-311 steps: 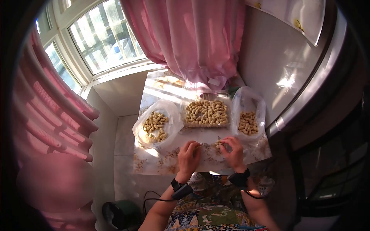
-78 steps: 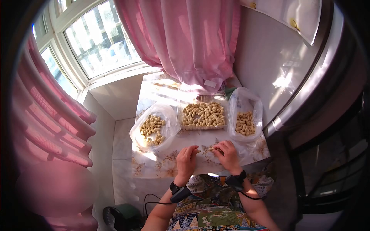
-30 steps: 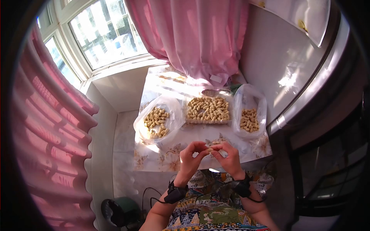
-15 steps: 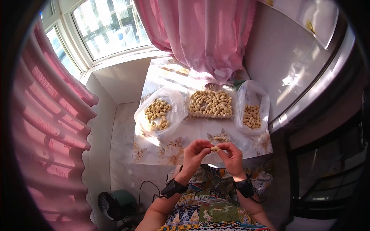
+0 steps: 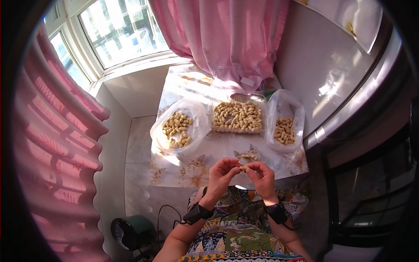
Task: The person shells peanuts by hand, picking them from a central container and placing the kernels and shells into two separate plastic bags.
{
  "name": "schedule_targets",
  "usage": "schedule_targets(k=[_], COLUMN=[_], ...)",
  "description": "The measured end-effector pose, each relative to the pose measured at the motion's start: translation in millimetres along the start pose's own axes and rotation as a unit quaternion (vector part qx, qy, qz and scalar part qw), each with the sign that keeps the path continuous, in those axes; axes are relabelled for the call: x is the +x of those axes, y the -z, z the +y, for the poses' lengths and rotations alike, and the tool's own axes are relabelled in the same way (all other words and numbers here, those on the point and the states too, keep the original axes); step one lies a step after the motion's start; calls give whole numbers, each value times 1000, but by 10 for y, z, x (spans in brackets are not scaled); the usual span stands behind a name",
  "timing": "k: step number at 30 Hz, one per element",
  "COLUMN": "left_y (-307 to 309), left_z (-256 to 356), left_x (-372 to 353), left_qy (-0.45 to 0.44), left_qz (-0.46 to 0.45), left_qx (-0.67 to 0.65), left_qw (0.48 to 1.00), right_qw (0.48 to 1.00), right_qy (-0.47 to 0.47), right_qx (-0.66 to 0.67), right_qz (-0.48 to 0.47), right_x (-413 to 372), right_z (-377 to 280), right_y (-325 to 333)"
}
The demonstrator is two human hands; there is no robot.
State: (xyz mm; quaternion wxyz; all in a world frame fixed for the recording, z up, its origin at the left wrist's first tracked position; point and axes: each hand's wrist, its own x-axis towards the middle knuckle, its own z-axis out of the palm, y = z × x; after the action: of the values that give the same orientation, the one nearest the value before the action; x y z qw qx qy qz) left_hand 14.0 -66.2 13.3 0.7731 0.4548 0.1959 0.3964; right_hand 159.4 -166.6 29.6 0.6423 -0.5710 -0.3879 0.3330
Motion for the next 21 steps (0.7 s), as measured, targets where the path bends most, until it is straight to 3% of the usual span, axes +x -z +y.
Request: schedule_targets(k=[14, 16, 21], left_y=[-29, -3, 145], left_z=[-38, -27, -15], left_x=[1, 8, 34], left_qy=[49, 3, -1], left_qz=[18, 51, 73], left_qx=[67, 49, 61], left_qw=[996, 997, 996], right_qw=[997, 980, 941], right_qy=[2, 71, 127], right_qx=[-66, -78, -151], right_qz=[45, 167, 276], right_x=[-1, 142, 461], right_z=[28, 113, 18], right_y=[176, 367, 957])
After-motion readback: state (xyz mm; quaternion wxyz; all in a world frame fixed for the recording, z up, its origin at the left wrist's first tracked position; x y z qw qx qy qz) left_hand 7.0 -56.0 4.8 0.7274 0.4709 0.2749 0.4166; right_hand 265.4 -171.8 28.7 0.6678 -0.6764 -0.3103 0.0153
